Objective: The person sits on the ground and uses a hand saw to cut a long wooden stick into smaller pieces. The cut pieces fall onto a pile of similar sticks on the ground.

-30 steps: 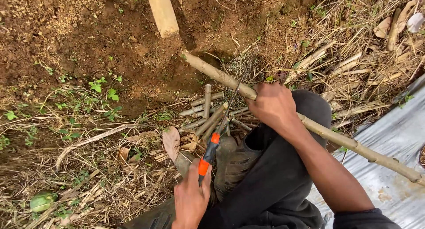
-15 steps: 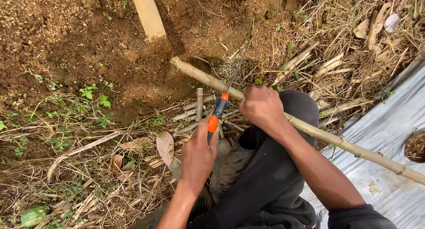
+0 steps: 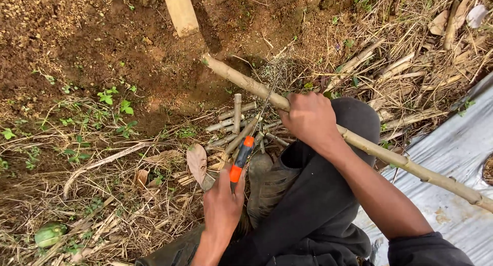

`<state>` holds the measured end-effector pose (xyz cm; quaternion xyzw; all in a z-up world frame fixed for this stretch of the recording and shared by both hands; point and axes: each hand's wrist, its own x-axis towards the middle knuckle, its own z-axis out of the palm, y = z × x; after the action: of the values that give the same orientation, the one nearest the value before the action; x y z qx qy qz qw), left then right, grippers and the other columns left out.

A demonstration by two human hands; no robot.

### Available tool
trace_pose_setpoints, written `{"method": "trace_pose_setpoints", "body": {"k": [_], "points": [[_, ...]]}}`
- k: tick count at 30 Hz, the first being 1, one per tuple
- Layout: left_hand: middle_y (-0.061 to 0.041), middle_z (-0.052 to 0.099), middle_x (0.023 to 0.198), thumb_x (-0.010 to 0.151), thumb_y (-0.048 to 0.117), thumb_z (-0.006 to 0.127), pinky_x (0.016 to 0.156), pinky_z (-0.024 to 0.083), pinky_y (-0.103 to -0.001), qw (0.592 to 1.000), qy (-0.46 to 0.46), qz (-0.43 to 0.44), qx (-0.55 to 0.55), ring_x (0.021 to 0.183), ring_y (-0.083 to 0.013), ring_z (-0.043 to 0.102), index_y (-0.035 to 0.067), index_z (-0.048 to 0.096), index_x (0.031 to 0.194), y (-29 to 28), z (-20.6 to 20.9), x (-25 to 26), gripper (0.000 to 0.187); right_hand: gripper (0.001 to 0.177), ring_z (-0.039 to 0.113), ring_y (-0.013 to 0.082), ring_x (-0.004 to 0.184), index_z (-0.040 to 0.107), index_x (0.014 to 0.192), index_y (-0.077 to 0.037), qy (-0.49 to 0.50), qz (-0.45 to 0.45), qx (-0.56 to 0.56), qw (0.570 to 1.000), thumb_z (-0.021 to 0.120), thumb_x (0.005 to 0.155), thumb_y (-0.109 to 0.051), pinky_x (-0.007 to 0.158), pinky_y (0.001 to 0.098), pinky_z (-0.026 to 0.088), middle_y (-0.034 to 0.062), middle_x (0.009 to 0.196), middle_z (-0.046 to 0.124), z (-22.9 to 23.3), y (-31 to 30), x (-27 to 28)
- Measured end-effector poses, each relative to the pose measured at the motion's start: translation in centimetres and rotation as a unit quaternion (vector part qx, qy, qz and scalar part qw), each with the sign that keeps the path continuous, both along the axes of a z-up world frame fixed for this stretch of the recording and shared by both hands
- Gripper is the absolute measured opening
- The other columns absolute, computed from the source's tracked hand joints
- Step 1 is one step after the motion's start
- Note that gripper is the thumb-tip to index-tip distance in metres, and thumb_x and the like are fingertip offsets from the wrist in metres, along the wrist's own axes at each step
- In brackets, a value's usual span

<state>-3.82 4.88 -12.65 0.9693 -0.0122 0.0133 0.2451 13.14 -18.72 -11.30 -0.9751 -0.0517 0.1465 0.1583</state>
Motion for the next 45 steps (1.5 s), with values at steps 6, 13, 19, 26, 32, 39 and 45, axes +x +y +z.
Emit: {"method": "trace_pose_setpoints", "body": {"k": [6, 13, 19, 26, 32, 39, 45], "points": [[-0.013, 0.060, 0.063, 0.103, 0.021, 0.063, 0.035, 0.041, -0.044, 0.997, -0.010, -0.057, -0.041, 0.039, -0.0301, 0.053, 0.005, 0.052, 0.118, -3.3, 1.3, 5.9, 0.025, 0.031, 0.060, 0.0268, 0.052, 0.058, 0.075, -0.009, 0.063, -0.035, 0.004, 0.997, 0.062, 0.095, -0.031, 0.059, 0.0463, 0.054, 0.0026, 0.052, 0.053, -0.2, -0.8, 0.8], [-0.009, 0.060, 0.062, 0.100, 0.029, 0.061, 0.042, 0.046, -0.047, 0.992, 0.123, 0.026, 0.024, 0.044, -0.0344, 0.055, 0.014, 0.050, 0.123, -0.1, 3.2, -1.3, 0.029, 0.034, 0.055, 0.0216, 0.043, 0.057, 0.071, -0.010, 0.004, 0.001, 0.021, 1.000, 0.068, 0.098, -0.028, 0.047, 0.0414, 0.051, -0.0010, 0.049, 0.049, -0.9, -0.3, 0.3], [-0.016, 0.064, 0.062, 0.103, 0.034, 0.057, 0.043, 0.045, -0.054, 0.987, 0.150, 0.004, 0.051, 0.044, -0.0443, 0.058, 0.013, 0.044, 0.127, -2.5, 3.6, 3.0, 0.034, 0.037, 0.068, 0.0287, 0.056, 0.063, 0.078, -0.005, 0.005, -0.003, 0.023, 1.000, 0.068, 0.100, -0.035, 0.063, 0.0485, 0.061, 0.0069, 0.056, 0.063, -0.2, -0.2, 0.4], [-0.019, 0.065, 0.066, 0.104, 0.029, 0.060, 0.043, 0.045, -0.054, 0.995, 0.097, -0.031, 0.013, 0.047, -0.0447, 0.059, 0.009, 0.043, 0.123, -3.4, 3.2, 5.7, 0.032, 0.025, 0.054, 0.0219, 0.049, 0.053, 0.072, -0.010, 0.068, -0.035, 0.034, 0.996, 0.059, 0.091, -0.026, 0.051, 0.0420, 0.050, -0.0007, 0.053, 0.045, -0.4, -0.3, 0.8], [-0.014, 0.070, 0.083, 0.098, 0.036, 0.061, 0.047, 0.047, -0.054, 0.994, 0.096, 0.037, 0.029, 0.059, -0.0466, 0.064, 0.015, 0.055, 0.122, 0.5, 2.1, -2.7, 0.033, 0.027, 0.054, 0.0163, 0.047, 0.056, 0.072, -0.010, 0.105, -0.058, 0.022, 0.993, 0.064, 0.094, -0.023, 0.046, 0.0341, 0.053, -0.0068, 0.054, 0.044, -0.3, -0.3, 1.2], [-0.016, 0.066, 0.070, 0.101, 0.037, 0.059, 0.046, 0.046, -0.055, 0.997, 0.057, 0.031, 0.044, 0.054, -0.0453, 0.062, 0.009, 0.051, 0.121, -1.5, -1.3, 0.1, 0.036, 0.035, 0.059, 0.0267, 0.057, 0.057, 0.080, -0.007, 0.062, -0.023, -0.020, 0.998, 0.058, 0.098, -0.038, 0.059, 0.0441, 0.053, 0.0039, 0.058, 0.053, 0.7, 0.2, 0.4], [-0.011, 0.063, 0.070, 0.104, 0.026, 0.061, 0.042, 0.049, -0.048, 0.998, 0.066, -0.015, 0.002, 0.046, -0.0348, 0.061, 0.006, 0.047, 0.121, -2.6, 3.5, 3.0, 0.029, 0.040, 0.063, 0.0367, 0.053, 0.059, 0.075, -0.003, 0.015, -0.020, -0.005, 1.000, 0.063, 0.097, -0.036, 0.060, 0.0524, 0.056, 0.0099, 0.053, 0.056, 0.3, -0.2, 0.3]]}}
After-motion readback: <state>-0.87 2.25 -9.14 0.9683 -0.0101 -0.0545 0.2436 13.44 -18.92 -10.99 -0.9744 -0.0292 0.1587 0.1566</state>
